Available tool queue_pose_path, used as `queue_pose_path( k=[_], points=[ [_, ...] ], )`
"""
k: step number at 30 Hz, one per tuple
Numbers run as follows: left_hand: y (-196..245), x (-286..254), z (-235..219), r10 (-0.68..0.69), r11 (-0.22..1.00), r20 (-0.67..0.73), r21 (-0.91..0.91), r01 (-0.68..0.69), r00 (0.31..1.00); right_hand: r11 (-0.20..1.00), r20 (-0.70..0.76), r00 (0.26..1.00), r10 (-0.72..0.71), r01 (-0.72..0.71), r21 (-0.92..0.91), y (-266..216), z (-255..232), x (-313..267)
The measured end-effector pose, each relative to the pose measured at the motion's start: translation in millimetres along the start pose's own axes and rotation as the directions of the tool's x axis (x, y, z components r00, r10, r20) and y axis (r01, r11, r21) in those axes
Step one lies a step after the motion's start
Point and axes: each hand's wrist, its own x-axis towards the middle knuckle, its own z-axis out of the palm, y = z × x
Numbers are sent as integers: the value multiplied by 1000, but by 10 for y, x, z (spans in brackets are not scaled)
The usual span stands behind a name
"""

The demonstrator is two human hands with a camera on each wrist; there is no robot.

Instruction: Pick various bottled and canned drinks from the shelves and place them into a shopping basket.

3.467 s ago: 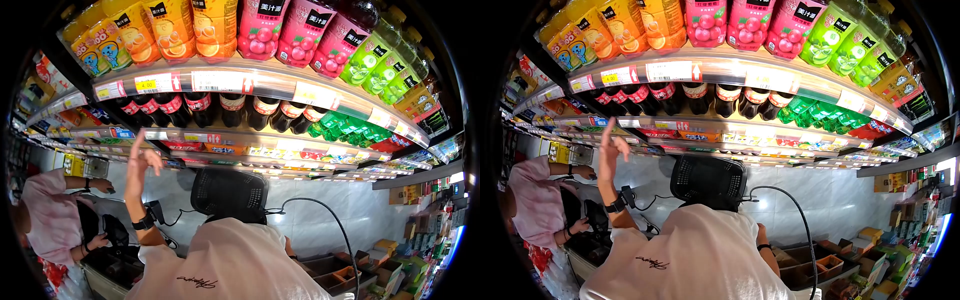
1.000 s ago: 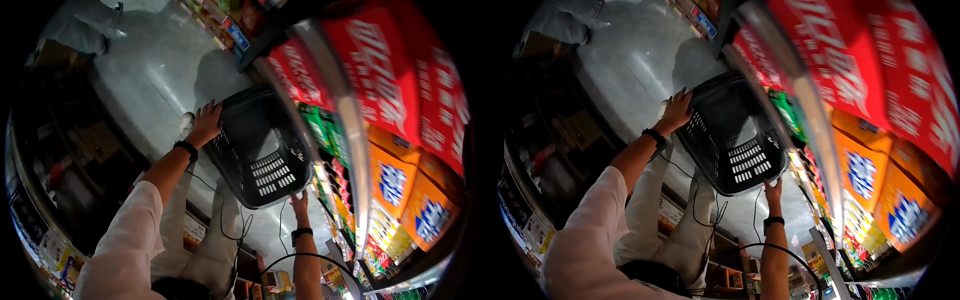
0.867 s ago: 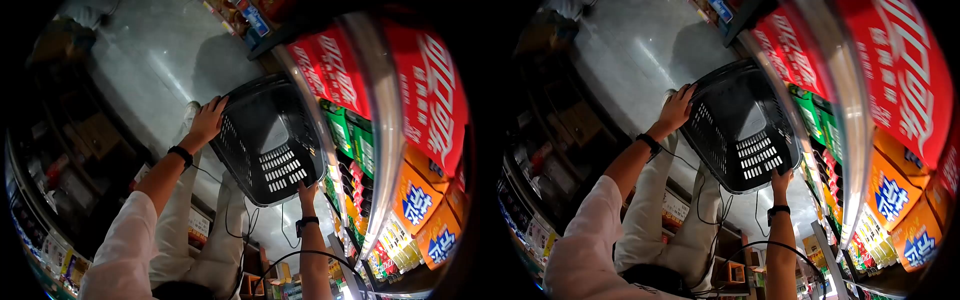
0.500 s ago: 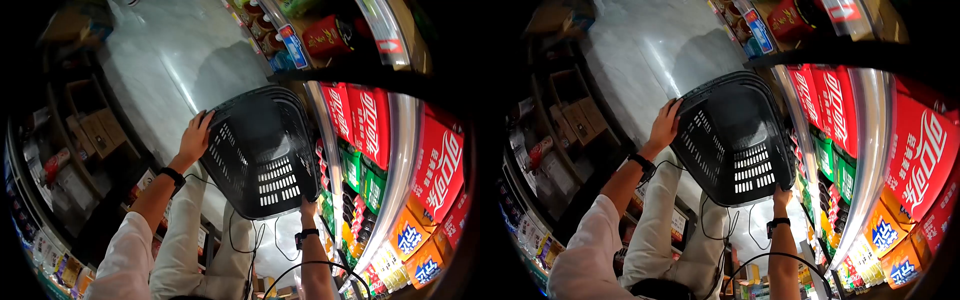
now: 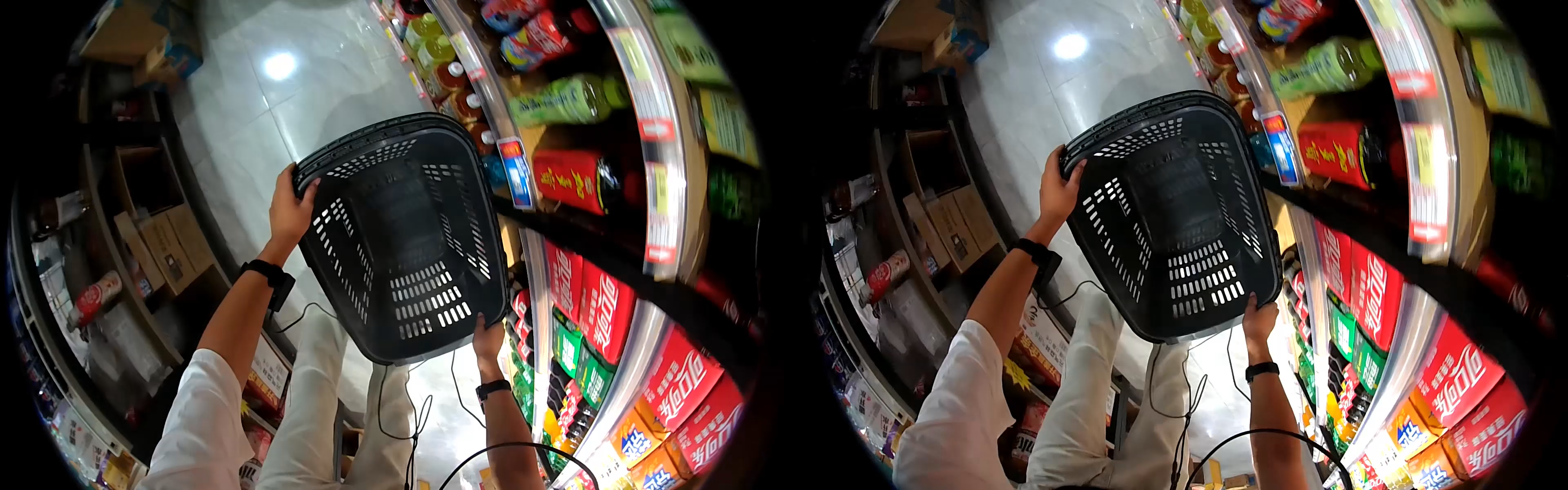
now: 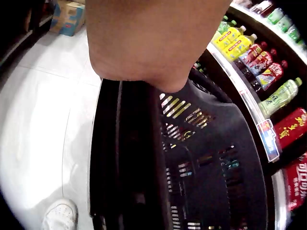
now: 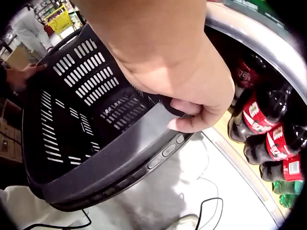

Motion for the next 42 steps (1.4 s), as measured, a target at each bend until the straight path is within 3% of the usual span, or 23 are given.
queue_pose_path(
  k=[3, 5, 7, 8, 9, 12, 16, 19, 21, 23, 26, 28, 33, 35, 37, 38, 39, 40, 41, 42],
  points=[
    [-1, 383, -112, 6, 1000, -37, 6, -6, 999, 998, -16, 999, -46, 45, -39, -277, 102, 281],
    [51, 599, -135, -31, 999, -35, 12, 31, 999, 1000, 64, 998, -16, 16, 5, -649, -38, 441],
    [54, 862, -187, -44, 999, -39, -25, 43, 998, 994, 47, 993, -108, 109, -4, -1041, -54, 592],
    [37, 987, -205, -35, 999, -56, -12, 35, 998, 999, -22, 1000, -21, 19, -50, -1250, 15, 660],
    [35, 1107, -229, -26, 1000, -76, 6, 27, 997, 995, 8, 1000, 29, -28, -91, -1404, -47, 696],
    [177, 1366, -222, -40, 999, -73, 30, 43, 997, 998, 90, 995, 48, -44, -50, -1183, 133, 1025],
    [259, 1710, -283, -89, 995, -53, 40, 91, 995, 992, 24, 997, -70, 72, -108, -1673, 138, 1183],
    [251, 2011, -343, -62, 997, -81, 49, 66, 995, 996, 86, 996, 2, 6, -88, -2182, 40, 1267],
    [242, 2175, -372, -66, 994, -57, 81, 71, 996, 993, 44, 998, -38, 43, -111, -2141, 175, 1388],
    [248, 2343, -425, -49, 995, -58, 81, 54, 997, 975, 30, 999, -32, 38, -218, -2418, 169, 1460],
    [262, 2542, -489, -95, 992, -20, 80, 97, 995, 986, -3, 999, -46, 45, -163, -2527, 261, 1580],
    [228, 2634, -519, -37, 996, -48, 82, 41, 998, 975, -30, 993, -114, 106, -194, -2498, 346, 1619],
    [137, 2717, -565, -36, 998, -17, 58, 37, 999, 969, 15, 999, 51, -46, -243, -2644, 358, 1682],
    [86, 2742, -573, -63, 992, 40, 113, 58, 997, 989, 101, 995, -14, 28, -144, -3002, 206, 1713],
    [215, 2747, -674, -82, 996, 121, 35, 78, 989, 965, 58, 990, 132, -115, -234, -2393, 439, 1787],
    [220, 2673, -789, -85, 995, 199, 62, 74, 976, 993, 177, 977, 116, -119, 4, -2251, 389, 1768],
    [205, 2709, -802, -75, 995, 252, 78, 57, 965, 970, 353, 904, 240, -208, -128, -2422, 225, 1687],
    [209, 2753, -873, -39, 993, 305, 118, 3, 952, 981, 130, 989, 71, -93, 171, -3070, -68, 1328],
    [227, 2723, -974, -10, 987, 350, 152, -47, 937, 931, 268, 893, 362, -337, -136, -3100, -157, 1174],
    [242, 2787, -1147, 29, 997, 405, 48, -53, 914, 884, 372, 805, 463, -448, -132, -2720, -24, 1008]
  ],
)
